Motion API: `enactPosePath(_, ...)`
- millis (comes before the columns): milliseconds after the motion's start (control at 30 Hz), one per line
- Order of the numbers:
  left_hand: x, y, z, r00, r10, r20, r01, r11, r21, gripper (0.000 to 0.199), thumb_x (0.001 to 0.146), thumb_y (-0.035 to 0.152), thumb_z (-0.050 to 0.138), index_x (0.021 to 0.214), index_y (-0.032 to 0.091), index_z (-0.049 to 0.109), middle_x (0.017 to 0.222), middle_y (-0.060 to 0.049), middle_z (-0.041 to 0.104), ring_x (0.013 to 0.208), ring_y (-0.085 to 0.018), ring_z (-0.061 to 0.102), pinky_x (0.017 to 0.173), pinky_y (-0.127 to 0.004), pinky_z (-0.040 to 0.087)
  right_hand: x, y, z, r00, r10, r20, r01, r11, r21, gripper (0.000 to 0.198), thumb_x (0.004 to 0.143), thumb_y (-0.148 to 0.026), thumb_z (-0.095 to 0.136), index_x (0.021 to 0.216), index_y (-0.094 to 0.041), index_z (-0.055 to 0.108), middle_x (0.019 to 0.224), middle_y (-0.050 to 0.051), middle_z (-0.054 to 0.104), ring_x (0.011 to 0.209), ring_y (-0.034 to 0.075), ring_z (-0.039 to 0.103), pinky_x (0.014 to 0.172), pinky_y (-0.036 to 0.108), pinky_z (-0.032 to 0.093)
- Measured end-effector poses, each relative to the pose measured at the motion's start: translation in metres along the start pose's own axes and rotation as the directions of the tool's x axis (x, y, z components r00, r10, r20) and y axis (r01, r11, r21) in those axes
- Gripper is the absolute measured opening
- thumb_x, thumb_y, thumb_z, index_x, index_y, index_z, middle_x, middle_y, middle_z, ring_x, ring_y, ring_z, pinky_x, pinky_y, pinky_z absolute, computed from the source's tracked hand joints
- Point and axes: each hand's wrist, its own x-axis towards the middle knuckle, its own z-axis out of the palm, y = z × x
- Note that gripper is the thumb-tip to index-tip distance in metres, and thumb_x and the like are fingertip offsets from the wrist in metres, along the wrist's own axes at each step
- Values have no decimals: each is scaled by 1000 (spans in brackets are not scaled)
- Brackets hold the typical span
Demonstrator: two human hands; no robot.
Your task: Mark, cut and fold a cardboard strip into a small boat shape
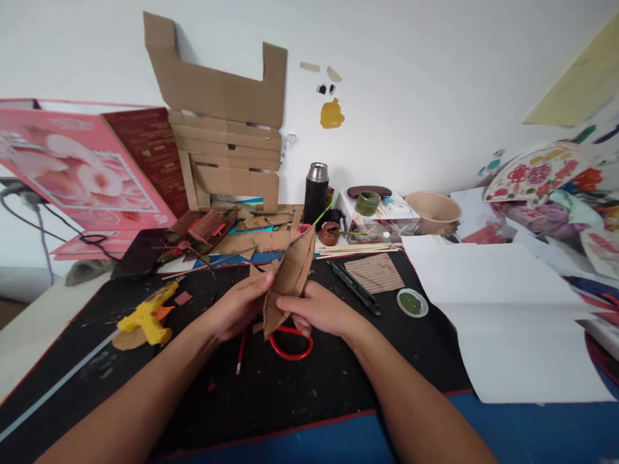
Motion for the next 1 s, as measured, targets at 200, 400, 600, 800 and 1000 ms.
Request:
enactPosePath(200, -4, 3, 7, 999, -28, 40, 32, 996, -87, 69, 90, 60, 86, 142, 17, 73, 118, -19, 84, 108, -40, 82, 96, -48, 63, -1, -1, 1, 999, 31, 37, -35, 993, 111, 28, 95, -35, 73, 76, -23, 55, 46, -11, 45, 39, 10, 45, 43, 21, 38)
enactPosePath(400, -7, 7, 9, 999, 29, 37, -23, 988, -156, 61, 85, 48, 93, 137, 21, 75, 121, -15, 83, 107, -37, 82, 91, -45, 65, 0, 2, 4, 994, 66, 91, -82, 979, 186, 29, 92, -39, 75, 76, -22, 59, 45, -11, 46, 37, 9, 43, 41, 21, 36)
enactPosePath(600, -1, 7, 8, 983, 130, -130, -151, 975, -166, 60, 77, 40, 98, 128, 16, 78, 118, -16, 84, 119, -41, 77, 105, -51, 60, 7, 1, 1, 996, 62, -66, -43, 964, 261, 40, 92, -55, 78, 79, -19, 68, 53, -4, 61, 41, 12, 52, 40, 23, 38)
enactPosePath(800, 3, 9, 5, 925, 226, -305, -289, 941, -179, 53, 76, 39, 99, 120, 17, 80, 121, -13, 83, 126, -38, 74, 110, -46, 58, 8, -2, -4, 994, 21, -106, 12, 954, 299, 65, 86, -83, 74, 84, -18, 69, 57, 0, 68, 41, 11, 54, 43, 22, 36)
enactPosePath(1000, 6, 14, 8, 849, 309, -430, -402, 904, -144, 58, 84, 37, 95, 136, 20, 73, 137, -13, 79, 135, -37, 69, 108, -48, 60, 11, 0, -12, 945, -14, -327, 102, 962, 254, 71, 90, -88, 64, 81, -18, 66, 55, 0, 66, 40, 11, 53, 44, 24, 38)
